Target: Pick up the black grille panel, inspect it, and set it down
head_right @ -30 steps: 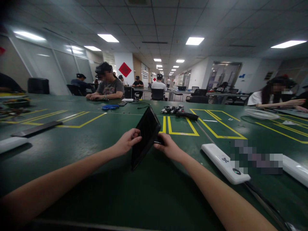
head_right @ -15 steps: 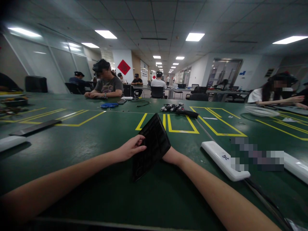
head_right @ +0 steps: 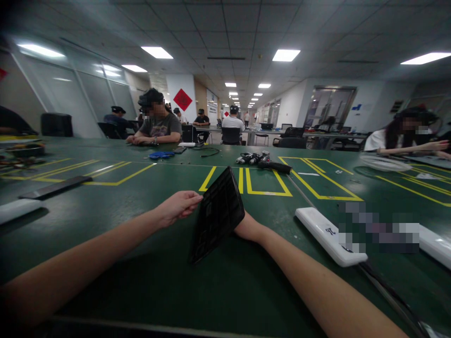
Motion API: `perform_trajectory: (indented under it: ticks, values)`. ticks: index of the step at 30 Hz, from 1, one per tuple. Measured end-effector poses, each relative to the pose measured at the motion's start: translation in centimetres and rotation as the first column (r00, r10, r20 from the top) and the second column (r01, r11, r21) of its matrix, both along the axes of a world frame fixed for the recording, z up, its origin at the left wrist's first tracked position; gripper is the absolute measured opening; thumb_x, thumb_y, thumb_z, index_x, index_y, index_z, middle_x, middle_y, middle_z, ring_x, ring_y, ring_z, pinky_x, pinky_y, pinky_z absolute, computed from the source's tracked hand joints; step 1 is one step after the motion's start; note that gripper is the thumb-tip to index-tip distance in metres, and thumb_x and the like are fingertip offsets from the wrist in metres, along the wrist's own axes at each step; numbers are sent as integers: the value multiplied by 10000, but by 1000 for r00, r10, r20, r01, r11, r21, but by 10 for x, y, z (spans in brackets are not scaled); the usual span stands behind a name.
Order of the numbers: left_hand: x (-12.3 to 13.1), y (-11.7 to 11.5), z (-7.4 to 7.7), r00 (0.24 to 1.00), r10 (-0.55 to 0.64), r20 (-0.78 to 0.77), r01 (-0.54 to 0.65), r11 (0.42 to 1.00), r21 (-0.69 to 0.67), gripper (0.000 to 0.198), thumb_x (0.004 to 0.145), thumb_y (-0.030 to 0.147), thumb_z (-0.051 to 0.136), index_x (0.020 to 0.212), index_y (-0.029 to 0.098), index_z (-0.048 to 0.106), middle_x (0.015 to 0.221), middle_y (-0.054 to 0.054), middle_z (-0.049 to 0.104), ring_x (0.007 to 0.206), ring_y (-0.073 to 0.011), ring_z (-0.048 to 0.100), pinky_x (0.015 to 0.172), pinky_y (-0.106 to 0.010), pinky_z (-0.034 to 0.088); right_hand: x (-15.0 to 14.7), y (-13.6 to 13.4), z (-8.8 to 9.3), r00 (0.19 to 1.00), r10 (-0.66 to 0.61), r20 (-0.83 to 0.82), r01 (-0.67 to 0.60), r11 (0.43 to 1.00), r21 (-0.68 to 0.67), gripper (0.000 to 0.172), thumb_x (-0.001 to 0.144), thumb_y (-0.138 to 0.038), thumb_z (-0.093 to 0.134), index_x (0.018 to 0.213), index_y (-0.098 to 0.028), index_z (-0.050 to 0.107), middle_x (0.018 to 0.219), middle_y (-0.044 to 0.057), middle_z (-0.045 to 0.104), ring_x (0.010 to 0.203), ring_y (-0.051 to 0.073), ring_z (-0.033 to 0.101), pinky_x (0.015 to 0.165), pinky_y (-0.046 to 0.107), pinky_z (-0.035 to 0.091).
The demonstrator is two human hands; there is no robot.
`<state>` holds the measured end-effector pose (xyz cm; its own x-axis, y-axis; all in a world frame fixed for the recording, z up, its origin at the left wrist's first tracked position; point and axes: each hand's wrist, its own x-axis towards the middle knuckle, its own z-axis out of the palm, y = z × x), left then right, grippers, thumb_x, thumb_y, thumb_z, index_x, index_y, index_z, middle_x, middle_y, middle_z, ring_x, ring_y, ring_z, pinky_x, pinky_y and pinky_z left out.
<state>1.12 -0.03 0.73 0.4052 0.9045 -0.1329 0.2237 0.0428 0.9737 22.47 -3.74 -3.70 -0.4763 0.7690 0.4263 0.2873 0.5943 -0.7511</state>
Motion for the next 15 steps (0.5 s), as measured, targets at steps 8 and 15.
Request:
perform_trajectory:
  ticks: [8, 15]
  values:
    - [-3, -7, 7, 965, -201, -166, 230, 955, 185, 189, 752, 252, 513, 899, 134, 527, 627, 37, 505, 475, -53, 431, 449, -188, 316, -2, -3, 3, 999, 31, 6, -31, 999, 34, 392, 815, -352, 525, 1193, -249, 520, 1287, 37, 509, 1198, 227, 438, 1055, 444, 282]
    - [1, -6, -6, 952, -187, -242, 259, 914, 311, 118, 775, 270, 488, 811, 169, 439, 563, 59, 506, 445, -62, 441, 445, -191, 337, -5, -7, 8, 999, 41, 18, -42, 999, 34, 335, 831, -354, 496, 1147, -260, 556, 1203, 28, 576, 1122, 221, 506, 1015, 449, 340]
